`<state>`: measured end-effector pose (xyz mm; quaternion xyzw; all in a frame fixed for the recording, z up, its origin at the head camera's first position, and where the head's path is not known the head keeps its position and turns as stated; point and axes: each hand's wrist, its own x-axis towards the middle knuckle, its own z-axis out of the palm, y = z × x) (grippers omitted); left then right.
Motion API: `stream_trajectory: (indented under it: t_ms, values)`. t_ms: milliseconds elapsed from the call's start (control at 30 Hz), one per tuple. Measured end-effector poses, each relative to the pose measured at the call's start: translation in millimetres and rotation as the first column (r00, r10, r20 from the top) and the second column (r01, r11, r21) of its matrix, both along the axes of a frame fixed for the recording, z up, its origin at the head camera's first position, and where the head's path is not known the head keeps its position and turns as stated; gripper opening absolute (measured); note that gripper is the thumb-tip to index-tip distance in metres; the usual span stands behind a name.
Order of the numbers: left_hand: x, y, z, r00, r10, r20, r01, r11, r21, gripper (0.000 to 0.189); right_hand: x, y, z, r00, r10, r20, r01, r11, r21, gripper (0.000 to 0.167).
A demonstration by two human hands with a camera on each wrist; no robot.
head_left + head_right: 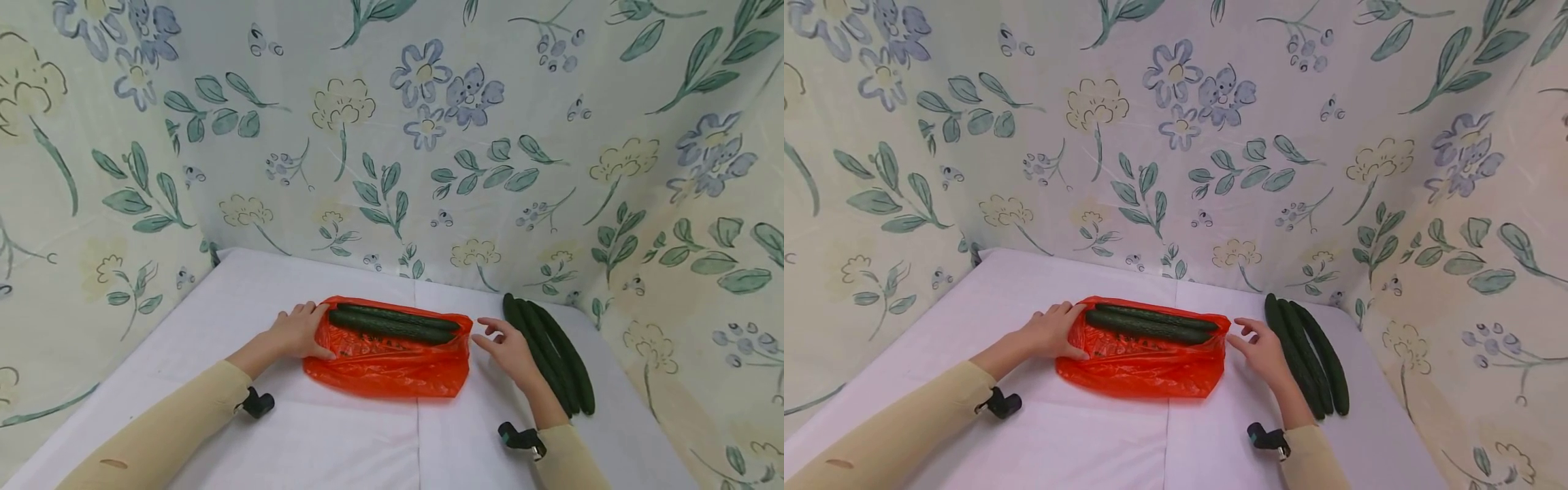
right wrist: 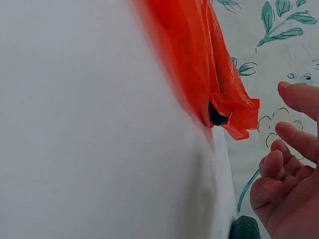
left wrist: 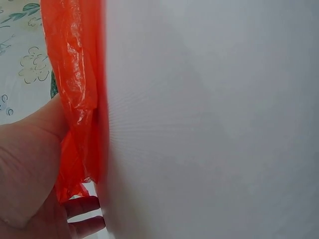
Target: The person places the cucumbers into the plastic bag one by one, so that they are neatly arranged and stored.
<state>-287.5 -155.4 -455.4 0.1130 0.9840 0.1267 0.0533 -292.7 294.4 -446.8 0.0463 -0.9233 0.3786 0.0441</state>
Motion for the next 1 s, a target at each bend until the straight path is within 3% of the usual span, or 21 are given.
stream_trajectory:
  t_ms: [200,567,733,1000]
  values:
    - [-1.9,-1.3,-3.5,1.0,-0.003,-0.007,0.003,1.0,-0.001,0.118,-2.6,12,4.4,0.999,-0.043,0.014,0.044,0.998,-0.039,0.055]
    - [-0.5,-2.5,-3.8,1.0,-0.01,0.007,0.01,1.0,-0.007,0.117,-3.3,36,8.8,0.986,-0.165,0.037,0.165,0.986,-0.001,0.063]
    - [0.4,-2.0,-2.9,1.0,-0.018,0.007,0.018,1.0,-0.019,0.117,-5.1,53,10.5,0.984,-0.177,-0.007,0.177,0.984,0.007,0.063]
    - [-1.5,-2.8,-4.9,1.0,-0.021,-0.002,0.021,0.999,-0.026,0.117,-5.3,77,7.9,0.978,-0.205,0.029,0.206,0.979,-0.01,0.075]
